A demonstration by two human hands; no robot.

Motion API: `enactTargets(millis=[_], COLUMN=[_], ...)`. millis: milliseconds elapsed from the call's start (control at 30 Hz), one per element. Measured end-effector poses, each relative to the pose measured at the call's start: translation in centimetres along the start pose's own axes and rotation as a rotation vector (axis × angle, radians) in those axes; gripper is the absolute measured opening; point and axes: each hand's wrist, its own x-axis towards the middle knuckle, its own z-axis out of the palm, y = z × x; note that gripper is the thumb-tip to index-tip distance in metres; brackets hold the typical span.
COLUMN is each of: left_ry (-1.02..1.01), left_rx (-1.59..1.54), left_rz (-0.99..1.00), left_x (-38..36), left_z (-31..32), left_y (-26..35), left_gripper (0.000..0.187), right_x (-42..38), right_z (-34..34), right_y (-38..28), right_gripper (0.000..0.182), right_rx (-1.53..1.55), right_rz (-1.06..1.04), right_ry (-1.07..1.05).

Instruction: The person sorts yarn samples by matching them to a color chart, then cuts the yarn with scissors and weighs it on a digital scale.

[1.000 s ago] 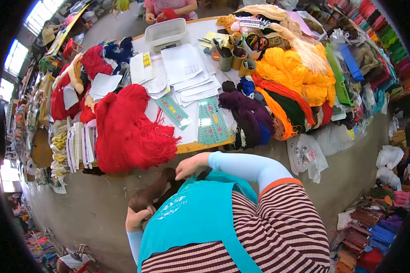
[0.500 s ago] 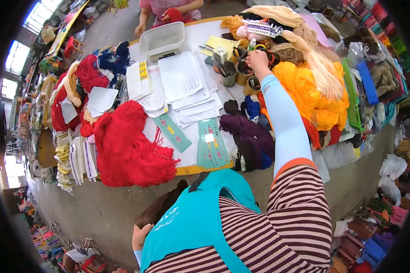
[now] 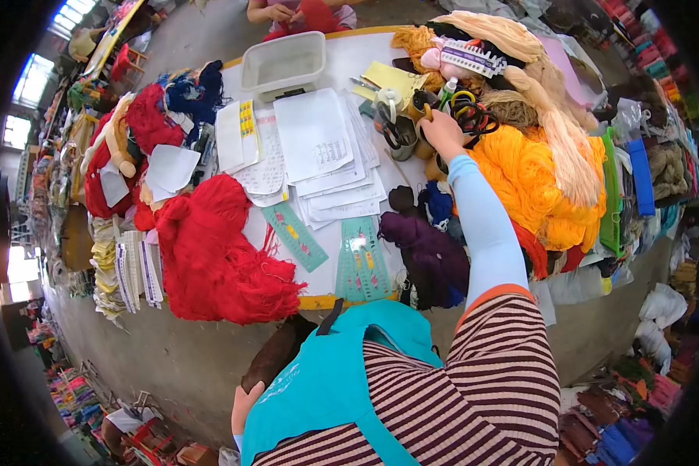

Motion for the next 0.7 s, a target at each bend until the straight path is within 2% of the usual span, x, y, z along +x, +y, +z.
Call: enactTargets(millis=[67,133,200,233,267,333,467,500,567,600,700], left_ry=[-0.005,-0.011,-0.04,-0.042,-0.053,-0.065,-0.039,-0.027,-0.047,-0.064,-0.087], left_rx=[0.024,0.052,0.084,0.084,0.086,0.088,0.063,0.041,0.06,0.077,0.034], left_rz=[-0.018,-0.035,-0.021,-0.022,-0.028,-0.032,-0.04,-0.058,-0.049,-0.039,-0.033], left_x=[0.4,0.9,1.6,1.8,2.0,2.2,2.2,2.2,2.6,2.7,3.0], left_z=[0.1,0.1,0.0,-0.1,-0.1,-0.1,-0.1,-0.2,-0.8,-1.2,-1.9], left_y=[0.3,0.4,0.1,-0.1,-0.2,-0.3,-0.5,-0.7,-1.3,-1.8,-3.1], left_gripper=[0.021,0.023,0.024,0.024,0.025,0.025,0.027,0.028,0.028,0.029,0.031], right_x=[-0.7,-0.6,-1.1,-1.7,-2.2,-2.8,-1.9,-1.1,-0.3,-0.2,-2.3], right_z=[-0.6,-0.2,-0.1,-0.4,-0.9,-1.9,-0.8,-0.8,-0.4,-0.8,-3.0], right_y=[0.9,2.4,2.2,2.5,2.5,2.1,3.5,3.6,4.7,4.9,4.6], right_gripper=[0.036,0.036,0.035,0.034,0.034,0.036,0.03,0.025,0.022,0.024,0.025], right_rx=[0.088,0.015,0.854,0.959,0.959,1.44,1.606,1.561,1.684,1.719,1.791], right_rz=[0.029,0.032,0.27,0.369,0.37,0.581,0.638,0.704,0.795,0.821,0.703], right_ry=[-0.016,-0.02,-0.186,-0.182,-0.181,-0.319,-0.255,-0.211,-0.169,-0.21,-0.351])
